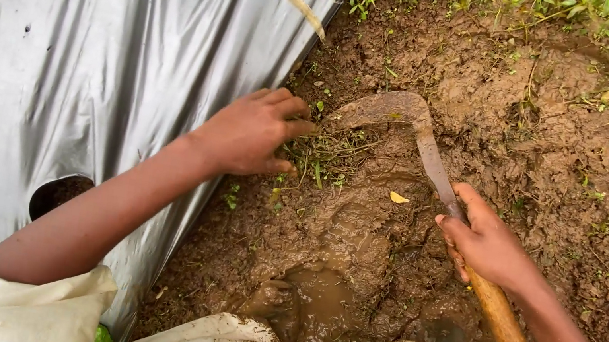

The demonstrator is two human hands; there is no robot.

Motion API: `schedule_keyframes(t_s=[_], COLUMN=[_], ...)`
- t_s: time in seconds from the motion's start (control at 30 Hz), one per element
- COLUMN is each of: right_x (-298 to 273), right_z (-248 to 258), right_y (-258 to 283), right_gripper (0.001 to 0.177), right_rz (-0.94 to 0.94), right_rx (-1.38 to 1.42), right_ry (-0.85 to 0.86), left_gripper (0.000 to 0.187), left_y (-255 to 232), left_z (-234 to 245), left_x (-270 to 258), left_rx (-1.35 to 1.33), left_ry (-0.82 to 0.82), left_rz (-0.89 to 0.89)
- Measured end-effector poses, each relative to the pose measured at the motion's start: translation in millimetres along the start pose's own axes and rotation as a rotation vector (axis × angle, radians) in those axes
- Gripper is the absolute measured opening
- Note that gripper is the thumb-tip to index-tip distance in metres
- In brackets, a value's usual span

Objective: The person uses a hoe to loosen the soil and remove weeds from a muddy path between rows of plants. They pull the uprooted weeds by hand and discard them while continuing to work along the edge of a plastic mulch sheet.

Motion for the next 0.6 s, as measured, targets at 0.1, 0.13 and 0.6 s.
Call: schedule_keyframes(t_s=[0.1, 0.13, 0.6], right_x=[-11.5, -5.6, 26.8], right_z=[-2.1, -4.1, -0.8], right_y=[12.6, 5.6, -24.9], right_gripper=[0.063, 0.063, 0.043], right_rz=[-0.014, -0.013, 0.131], right_rx=[0.024, 0.026, 0.332], right_ry=[-0.007, -0.009, 0.07], left_gripper=[0.068, 0.068, 0.066], left_y=[0.2, -3.4, -24.9], left_z=[31.1, 27.8, -34.7], left_x=[-10.3, -8.2, 26.1], left_rx=[-0.136, -0.134, 0.047], left_ry=[-0.126, -0.127, 0.004], left_rz=[0.014, 0.013, -0.044])
Point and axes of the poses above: each hand's wrist, its own x-axis towards the middle knuckle, its own z-axis out of the back of the hand, y = z × x, the point moved 8 cm from there along x, towards the middle knuckle, and after that the axes turned 4 degrees about -y, right-handed, at the moved point
